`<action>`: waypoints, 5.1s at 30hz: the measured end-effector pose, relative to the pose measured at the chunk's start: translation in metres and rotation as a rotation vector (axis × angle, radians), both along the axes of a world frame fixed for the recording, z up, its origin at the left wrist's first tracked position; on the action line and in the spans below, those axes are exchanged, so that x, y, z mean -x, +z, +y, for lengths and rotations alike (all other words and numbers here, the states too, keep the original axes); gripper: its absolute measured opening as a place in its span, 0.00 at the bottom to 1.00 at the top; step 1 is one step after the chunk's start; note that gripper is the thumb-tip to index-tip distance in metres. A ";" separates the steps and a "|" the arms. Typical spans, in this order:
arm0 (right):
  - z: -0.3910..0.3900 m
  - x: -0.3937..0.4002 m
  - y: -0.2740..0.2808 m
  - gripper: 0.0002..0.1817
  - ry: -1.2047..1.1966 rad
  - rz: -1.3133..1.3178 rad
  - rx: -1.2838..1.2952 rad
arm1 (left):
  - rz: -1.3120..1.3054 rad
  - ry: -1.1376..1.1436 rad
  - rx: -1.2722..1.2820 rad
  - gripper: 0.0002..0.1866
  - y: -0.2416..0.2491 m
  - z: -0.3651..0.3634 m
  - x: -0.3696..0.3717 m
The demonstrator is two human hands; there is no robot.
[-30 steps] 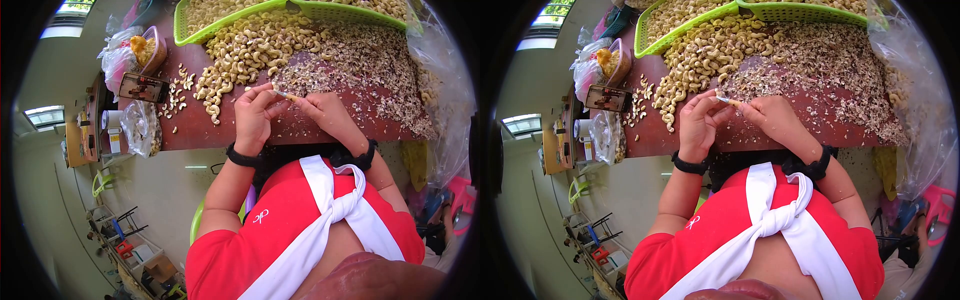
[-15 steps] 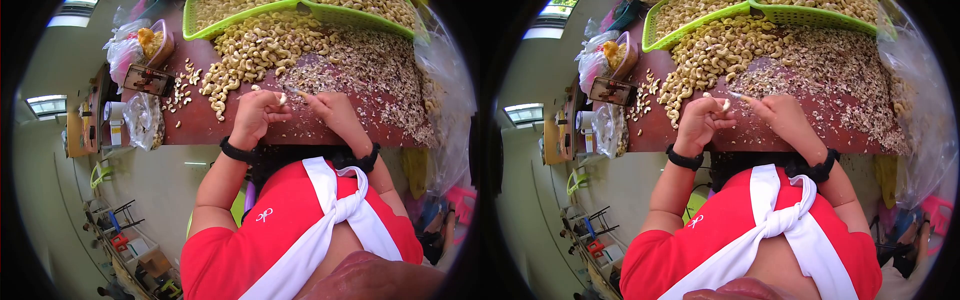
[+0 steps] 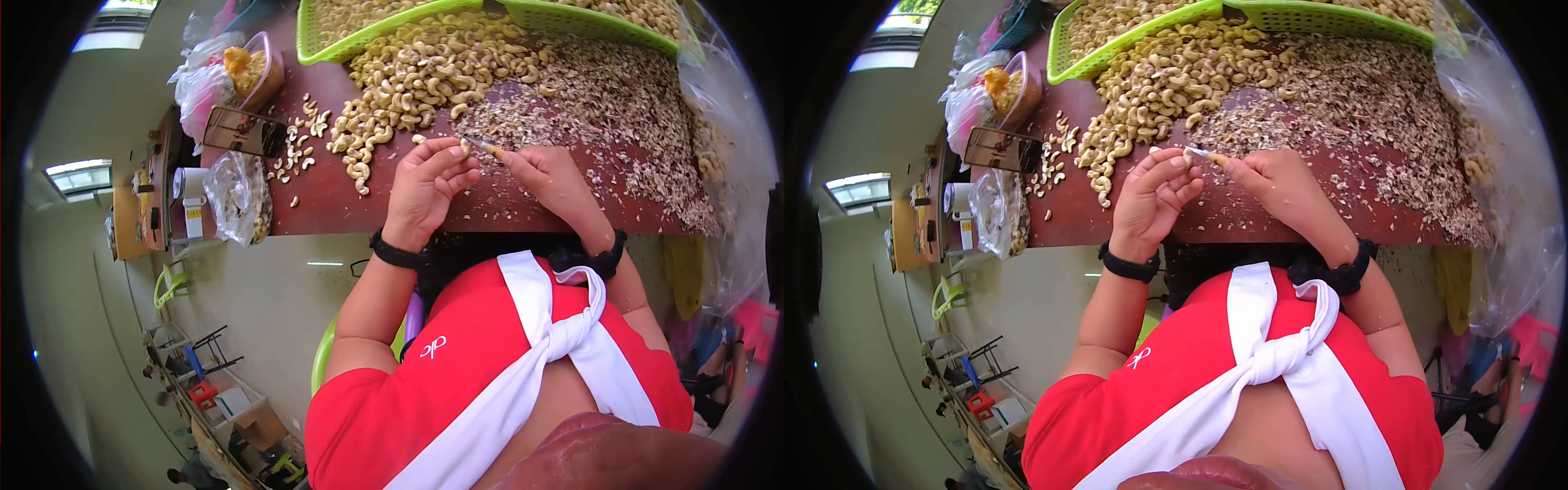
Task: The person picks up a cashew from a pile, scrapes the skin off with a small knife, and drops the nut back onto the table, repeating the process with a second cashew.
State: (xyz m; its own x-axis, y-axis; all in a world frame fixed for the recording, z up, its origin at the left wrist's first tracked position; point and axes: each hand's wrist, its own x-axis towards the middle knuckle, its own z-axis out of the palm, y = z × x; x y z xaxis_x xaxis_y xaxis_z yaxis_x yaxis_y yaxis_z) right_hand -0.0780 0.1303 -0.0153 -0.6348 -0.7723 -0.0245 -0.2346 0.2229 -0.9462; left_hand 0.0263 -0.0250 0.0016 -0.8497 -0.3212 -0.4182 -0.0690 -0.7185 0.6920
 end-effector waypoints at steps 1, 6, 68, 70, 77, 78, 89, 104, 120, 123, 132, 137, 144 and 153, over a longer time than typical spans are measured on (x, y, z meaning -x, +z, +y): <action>0.000 0.000 0.000 0.20 0.011 0.011 0.012 | -0.006 0.000 0.015 0.07 0.003 0.003 0.000; -0.001 -0.002 0.002 0.20 0.026 -0.010 0.004 | -0.004 -0.002 0.042 0.06 0.004 0.005 0.001; -0.002 -0.002 0.002 0.23 0.025 -0.066 0.037 | 0.044 0.117 -0.071 0.05 0.002 0.004 -0.006; -0.003 -0.002 0.002 0.23 0.037 -0.062 0.052 | 0.060 0.102 -0.039 0.07 0.003 0.006 -0.007; -0.004 -0.002 0.001 0.23 0.069 -0.051 0.054 | 0.134 0.022 -0.011 0.14 0.001 0.006 -0.007; -0.003 -0.002 0.003 0.23 0.070 -0.054 0.053 | 0.131 0.023 -0.012 0.14 0.001 0.007 -0.008; -0.002 -0.002 0.007 0.20 0.076 -0.163 0.052 | 0.133 0.051 -0.051 0.12 -0.001 0.011 -0.007; -0.002 -0.006 0.012 0.20 0.068 -0.196 0.054 | 0.166 0.128 0.003 0.12 0.000 0.019 -0.005; -0.005 -0.007 0.004 0.21 0.076 -0.101 0.039 | 0.149 0.210 0.065 0.12 0.001 0.022 -0.004; -0.005 -0.006 0.004 0.21 0.088 -0.120 0.033 | 0.157 0.195 0.077 0.13 0.002 0.022 -0.004; -0.004 -0.007 0.002 0.21 0.079 -0.146 0.067 | 0.151 0.197 0.064 0.14 0.004 0.024 -0.005; -0.005 -0.007 0.000 0.21 0.098 -0.160 0.041 | 0.129 0.194 0.047 0.14 0.004 0.023 -0.005; -0.004 -0.007 0.000 0.22 0.059 -0.189 0.073 | 0.146 0.169 0.043 0.14 0.002 0.026 -0.006; -0.004 -0.006 0.000 0.23 0.058 -0.186 0.059 | 0.136 0.121 -0.073 0.13 0.000 0.022 -0.005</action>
